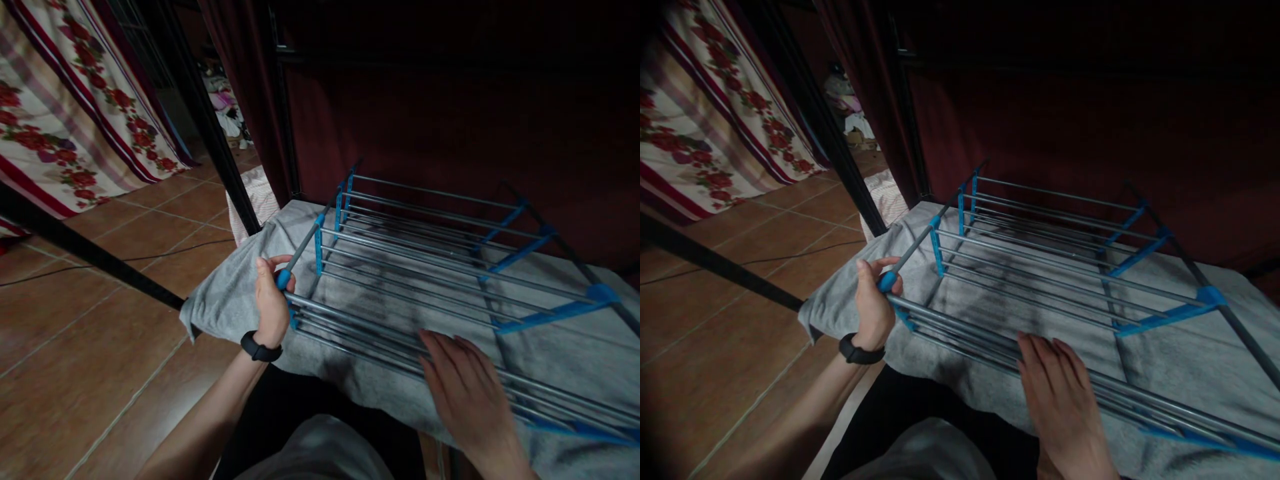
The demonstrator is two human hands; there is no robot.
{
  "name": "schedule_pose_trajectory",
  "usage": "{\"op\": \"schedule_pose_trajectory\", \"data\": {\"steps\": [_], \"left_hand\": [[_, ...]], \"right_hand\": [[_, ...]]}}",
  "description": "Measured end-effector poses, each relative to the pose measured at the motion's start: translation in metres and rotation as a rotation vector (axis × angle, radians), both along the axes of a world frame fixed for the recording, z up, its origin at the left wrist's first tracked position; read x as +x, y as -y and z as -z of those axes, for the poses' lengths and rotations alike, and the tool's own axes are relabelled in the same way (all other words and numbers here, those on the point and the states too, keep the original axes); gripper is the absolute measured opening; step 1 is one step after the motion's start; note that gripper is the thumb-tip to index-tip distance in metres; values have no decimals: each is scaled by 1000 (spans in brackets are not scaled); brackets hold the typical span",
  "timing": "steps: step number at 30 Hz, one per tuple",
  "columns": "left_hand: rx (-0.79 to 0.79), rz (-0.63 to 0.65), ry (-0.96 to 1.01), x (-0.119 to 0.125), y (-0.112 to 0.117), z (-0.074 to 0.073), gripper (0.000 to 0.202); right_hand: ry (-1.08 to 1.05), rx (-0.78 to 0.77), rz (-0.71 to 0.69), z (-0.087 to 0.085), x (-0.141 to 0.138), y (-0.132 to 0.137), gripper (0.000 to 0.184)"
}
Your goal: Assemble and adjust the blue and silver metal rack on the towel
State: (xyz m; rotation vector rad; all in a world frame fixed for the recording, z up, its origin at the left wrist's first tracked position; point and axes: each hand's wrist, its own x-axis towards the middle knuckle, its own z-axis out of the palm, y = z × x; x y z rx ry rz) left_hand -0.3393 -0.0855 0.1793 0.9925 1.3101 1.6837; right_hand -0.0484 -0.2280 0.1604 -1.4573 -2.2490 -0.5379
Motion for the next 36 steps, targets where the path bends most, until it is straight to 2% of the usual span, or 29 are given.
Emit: {"op": "schedule_pose_trajectory", "data": {"steps": [4, 7, 10, 17, 28, 36], "left_hand": [[8, -20, 10, 1, 1, -1, 71], [24, 43, 51, -2, 4, -1, 70], [-5, 133, 111, -6, 5, 2, 68], [-66, 185, 98, -10, 2, 9, 71], [-69, 145, 15, -8, 3, 8, 70], [-47, 120, -8, -6, 2, 11, 68]], "right_hand": [[22, -80, -49, -12, -61, -28, 51], [32, -128, -46, -18, -78, -41, 54], [48, -145, -37, -19, -78, -47, 59], [71, -162, -56, -18, -74, -49, 61], [63, -188, -74, -19, -73, -50, 56], [58, -211, -69, -23, -75, -51, 45]]}}
